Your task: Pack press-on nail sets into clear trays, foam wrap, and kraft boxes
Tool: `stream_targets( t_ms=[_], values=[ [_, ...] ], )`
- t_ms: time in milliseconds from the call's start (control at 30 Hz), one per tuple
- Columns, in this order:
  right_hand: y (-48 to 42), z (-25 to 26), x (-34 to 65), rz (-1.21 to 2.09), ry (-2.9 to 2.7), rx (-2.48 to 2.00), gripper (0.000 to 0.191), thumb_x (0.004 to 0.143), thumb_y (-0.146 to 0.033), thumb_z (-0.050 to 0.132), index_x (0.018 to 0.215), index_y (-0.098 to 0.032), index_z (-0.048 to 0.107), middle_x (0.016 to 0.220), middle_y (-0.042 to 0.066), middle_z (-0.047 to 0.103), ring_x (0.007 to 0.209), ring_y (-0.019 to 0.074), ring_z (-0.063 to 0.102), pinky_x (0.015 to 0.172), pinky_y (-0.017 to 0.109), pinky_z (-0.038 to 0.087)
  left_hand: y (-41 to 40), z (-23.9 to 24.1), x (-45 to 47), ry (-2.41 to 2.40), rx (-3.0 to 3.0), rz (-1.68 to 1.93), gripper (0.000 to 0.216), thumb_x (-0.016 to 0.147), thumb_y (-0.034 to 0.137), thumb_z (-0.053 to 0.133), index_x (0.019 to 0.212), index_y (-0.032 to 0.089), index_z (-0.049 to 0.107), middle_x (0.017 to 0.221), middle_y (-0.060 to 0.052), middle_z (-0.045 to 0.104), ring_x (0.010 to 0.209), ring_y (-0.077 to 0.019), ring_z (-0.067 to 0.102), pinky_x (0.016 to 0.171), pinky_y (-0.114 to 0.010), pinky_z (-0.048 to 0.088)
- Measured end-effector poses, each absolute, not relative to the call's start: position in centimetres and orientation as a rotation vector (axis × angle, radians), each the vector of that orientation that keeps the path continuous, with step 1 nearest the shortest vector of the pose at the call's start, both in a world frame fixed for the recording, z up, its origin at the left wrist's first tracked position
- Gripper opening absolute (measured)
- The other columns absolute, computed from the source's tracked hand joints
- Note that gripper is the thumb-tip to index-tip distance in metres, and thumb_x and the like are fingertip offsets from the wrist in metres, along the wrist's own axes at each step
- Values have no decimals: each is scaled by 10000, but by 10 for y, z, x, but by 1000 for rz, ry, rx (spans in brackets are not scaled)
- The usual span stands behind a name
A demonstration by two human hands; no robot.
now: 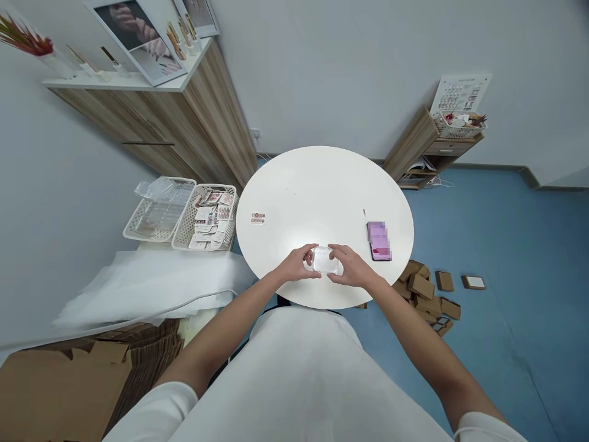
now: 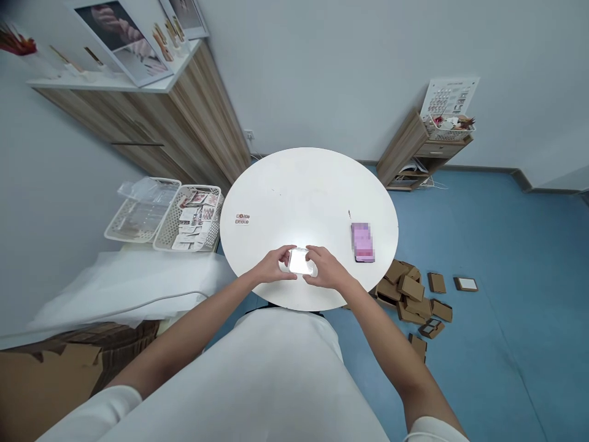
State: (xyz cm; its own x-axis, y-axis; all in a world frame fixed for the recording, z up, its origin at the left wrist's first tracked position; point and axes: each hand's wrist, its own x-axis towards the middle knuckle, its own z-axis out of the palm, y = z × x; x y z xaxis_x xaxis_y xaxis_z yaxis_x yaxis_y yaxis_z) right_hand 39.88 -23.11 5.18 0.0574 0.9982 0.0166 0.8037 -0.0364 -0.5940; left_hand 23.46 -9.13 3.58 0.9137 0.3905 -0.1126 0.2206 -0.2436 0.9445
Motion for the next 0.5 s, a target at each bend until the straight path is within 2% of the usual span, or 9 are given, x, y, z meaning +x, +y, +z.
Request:
stream_targets(
  t_ms=[167, 500],
  values=[
    [-231, 54, 398, 577, -1837, -1881, 321, 624, -304, 622, 907, -211, 500, 1188, 104, 503, 1022, 251, 474, 797, 387, 408, -95, 32, 237, 412, 1789, 167, 681, 517, 301, 746, 1152, 248, 506, 791, -2, 532, 688, -124, 484, 662, -266, 411],
    [-226, 39, 403, 520, -1844, -1776, 339, 562, -283, 643, 852, -217, 478, 1094, 90, 535, 929, 249, 495, 744, 381, 424, -101, 15, 240, 419, 1625, 137, 713, 529, 268, 755, 1169, 232, 442, 876, -15, 488, 760, -116, 489, 674, -260, 407]
  ],
)
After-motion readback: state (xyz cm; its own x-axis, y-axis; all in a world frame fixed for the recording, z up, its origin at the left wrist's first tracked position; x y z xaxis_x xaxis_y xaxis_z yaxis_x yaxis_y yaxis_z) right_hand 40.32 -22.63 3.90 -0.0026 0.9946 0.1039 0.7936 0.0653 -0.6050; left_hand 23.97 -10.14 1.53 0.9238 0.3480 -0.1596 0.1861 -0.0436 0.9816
